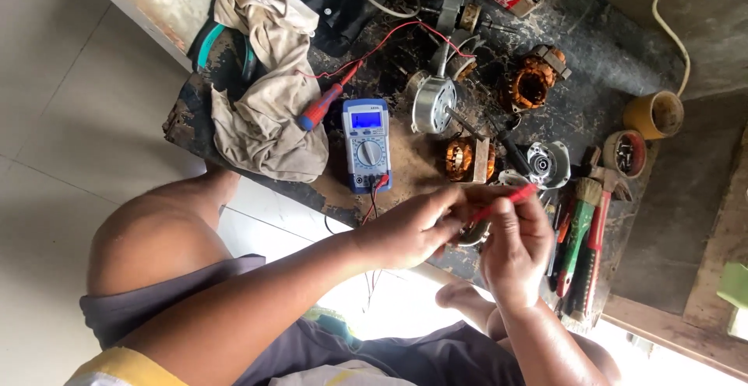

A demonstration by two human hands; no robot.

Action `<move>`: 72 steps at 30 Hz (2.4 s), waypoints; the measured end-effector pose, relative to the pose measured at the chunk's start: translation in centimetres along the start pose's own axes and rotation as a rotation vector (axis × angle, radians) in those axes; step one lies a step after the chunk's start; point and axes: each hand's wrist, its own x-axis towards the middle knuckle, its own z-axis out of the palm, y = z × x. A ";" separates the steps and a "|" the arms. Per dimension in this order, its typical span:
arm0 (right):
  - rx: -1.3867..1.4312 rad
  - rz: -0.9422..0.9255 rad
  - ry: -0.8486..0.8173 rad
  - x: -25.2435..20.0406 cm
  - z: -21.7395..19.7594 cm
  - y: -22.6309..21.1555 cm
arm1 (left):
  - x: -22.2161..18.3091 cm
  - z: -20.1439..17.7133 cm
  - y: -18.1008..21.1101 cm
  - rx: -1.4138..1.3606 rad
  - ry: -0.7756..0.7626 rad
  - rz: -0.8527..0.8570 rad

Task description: Diagnosing and repairing a disassembled fan motor using a multimeter and hand tools on a low workbench.

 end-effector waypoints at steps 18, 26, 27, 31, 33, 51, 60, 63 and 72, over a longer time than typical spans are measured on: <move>-0.402 0.121 -0.578 1.2 -1.9 -2.5 | 0.7 1.6 -2.9 0.223 0.288 0.085; -0.289 0.295 -0.607 1.2 -2.2 -2.1 | 0.9 1.4 -3.5 0.346 0.280 0.071; -0.295 0.300 -0.594 1.2 -2.3 -2.0 | 0.8 1.4 -3.5 0.375 0.271 0.075; -0.236 0.346 -0.581 1.1 -2.6 -1.6 | 0.8 1.3 -3.7 0.421 0.243 0.070; -0.256 0.337 -0.581 1.2 -2.4 -1.8 | 0.8 1.2 -3.7 0.427 0.245 0.083; -0.301 0.334 -0.524 1.0 -2.4 -1.6 | 0.5 1.0 -3.2 0.216 0.304 0.119; -0.154 0.376 -0.543 1.2 -2.5 -1.8 | 0.3 0.7 -2.6 0.213 0.312 0.099; -0.166 0.364 -0.556 1.2 -2.5 -1.8 | 0.3 0.7 -2.9 0.219 0.329 0.132; -0.218 0.393 -0.547 1.2 -2.2 -1.8 | 0.4 0.6 -2.7 0.349 0.242 0.043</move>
